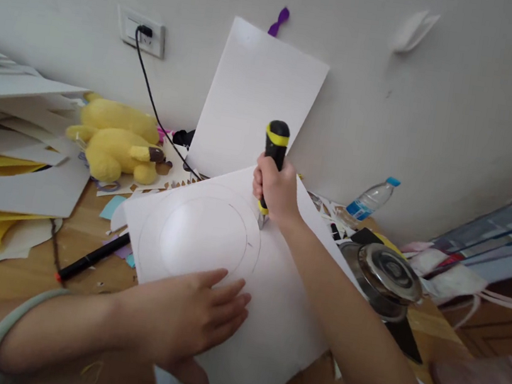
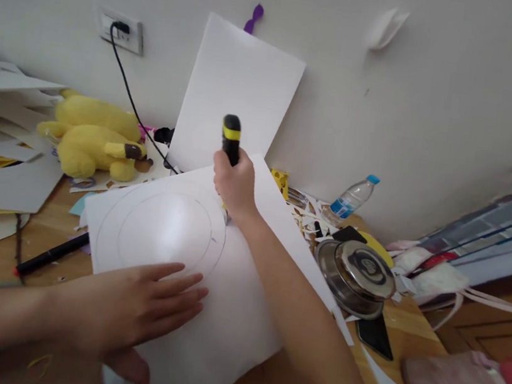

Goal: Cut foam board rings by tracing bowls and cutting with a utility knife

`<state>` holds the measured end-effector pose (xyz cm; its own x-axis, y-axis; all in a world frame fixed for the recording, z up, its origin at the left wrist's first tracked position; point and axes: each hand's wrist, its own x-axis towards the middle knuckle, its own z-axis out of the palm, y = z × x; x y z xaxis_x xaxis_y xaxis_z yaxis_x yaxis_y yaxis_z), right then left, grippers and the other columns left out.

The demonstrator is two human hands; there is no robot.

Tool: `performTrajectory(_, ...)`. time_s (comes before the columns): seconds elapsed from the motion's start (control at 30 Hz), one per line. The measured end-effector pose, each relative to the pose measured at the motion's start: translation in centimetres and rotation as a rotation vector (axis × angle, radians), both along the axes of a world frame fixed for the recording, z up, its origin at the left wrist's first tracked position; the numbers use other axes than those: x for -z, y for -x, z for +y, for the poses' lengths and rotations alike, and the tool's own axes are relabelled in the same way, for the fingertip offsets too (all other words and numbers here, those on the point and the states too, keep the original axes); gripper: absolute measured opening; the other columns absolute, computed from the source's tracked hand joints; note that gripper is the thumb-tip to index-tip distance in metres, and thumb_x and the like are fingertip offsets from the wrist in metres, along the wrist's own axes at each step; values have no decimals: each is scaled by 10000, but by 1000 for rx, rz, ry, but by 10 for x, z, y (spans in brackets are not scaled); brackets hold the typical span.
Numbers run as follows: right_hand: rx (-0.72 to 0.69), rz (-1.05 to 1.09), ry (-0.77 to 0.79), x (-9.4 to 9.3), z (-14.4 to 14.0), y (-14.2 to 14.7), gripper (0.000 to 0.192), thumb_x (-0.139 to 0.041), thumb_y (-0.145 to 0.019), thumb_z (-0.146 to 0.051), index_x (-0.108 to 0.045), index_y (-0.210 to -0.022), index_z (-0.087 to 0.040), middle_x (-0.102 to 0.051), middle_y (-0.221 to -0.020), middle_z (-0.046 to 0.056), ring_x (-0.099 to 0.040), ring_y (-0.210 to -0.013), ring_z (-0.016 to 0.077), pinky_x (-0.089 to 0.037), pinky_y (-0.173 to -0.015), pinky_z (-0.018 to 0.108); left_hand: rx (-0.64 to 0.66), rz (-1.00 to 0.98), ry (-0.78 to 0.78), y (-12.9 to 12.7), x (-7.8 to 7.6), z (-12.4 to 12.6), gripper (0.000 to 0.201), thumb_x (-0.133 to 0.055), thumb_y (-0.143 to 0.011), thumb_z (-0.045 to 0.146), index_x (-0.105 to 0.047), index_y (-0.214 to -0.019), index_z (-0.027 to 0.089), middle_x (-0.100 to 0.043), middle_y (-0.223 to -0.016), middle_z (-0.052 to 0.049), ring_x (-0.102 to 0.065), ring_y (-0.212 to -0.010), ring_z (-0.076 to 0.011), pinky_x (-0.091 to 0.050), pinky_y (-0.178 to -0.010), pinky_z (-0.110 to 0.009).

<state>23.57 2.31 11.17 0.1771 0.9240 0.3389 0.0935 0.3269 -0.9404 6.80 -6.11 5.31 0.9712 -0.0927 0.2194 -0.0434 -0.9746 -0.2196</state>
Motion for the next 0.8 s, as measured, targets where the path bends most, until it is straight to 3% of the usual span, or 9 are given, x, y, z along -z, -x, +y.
performTrajectory(0.13,250,67,7,15,1,-13,164,-480,-733,-257,-341,-654,-220,-361,-507,-62,-317,-376,65,-256,-348,210,-61,-13,3,-2,4,5,563,-373,-888,525,-543,-1191,81,-573,-1217,-131,-491,-1121,-281,-366,-921,-384)
performTrajectory(0.43,536,187,118,67,-12,-43,147,-489,-680,-248,-369,-602,-216,-373,-458,-82,-342,-340,68,-255,-314,206,-130,19,39,-11,29,3,558,-399,-878,530,-538,-1206,100,-550,-1254,-108,-486,-1131,-261,-352,-928,-369)
performTrajectory(0.57,616,321,113,74,-13,-49,145,-472,-666,-223,-347,-593,-221,-356,-446,-91,-336,-314,67,-261,-294,206,-120,13,55,-11,27,6,536,-394,-886,512,-543,-1203,106,-557,-1248,-101,-487,-1132,-253,-351,-923,-364)
performTrajectory(0.8,644,303,103,79,-8,-54,132,-480,-670,-222,-360,-615,-223,-353,-427,-96,-323,-300,69,-259,-280,205,-142,16,70,-10,30,11,511,-416,-880,499,-553,-1187,115,-554,-1249,-102,-493,-1125,-253,-350,-925,-367)
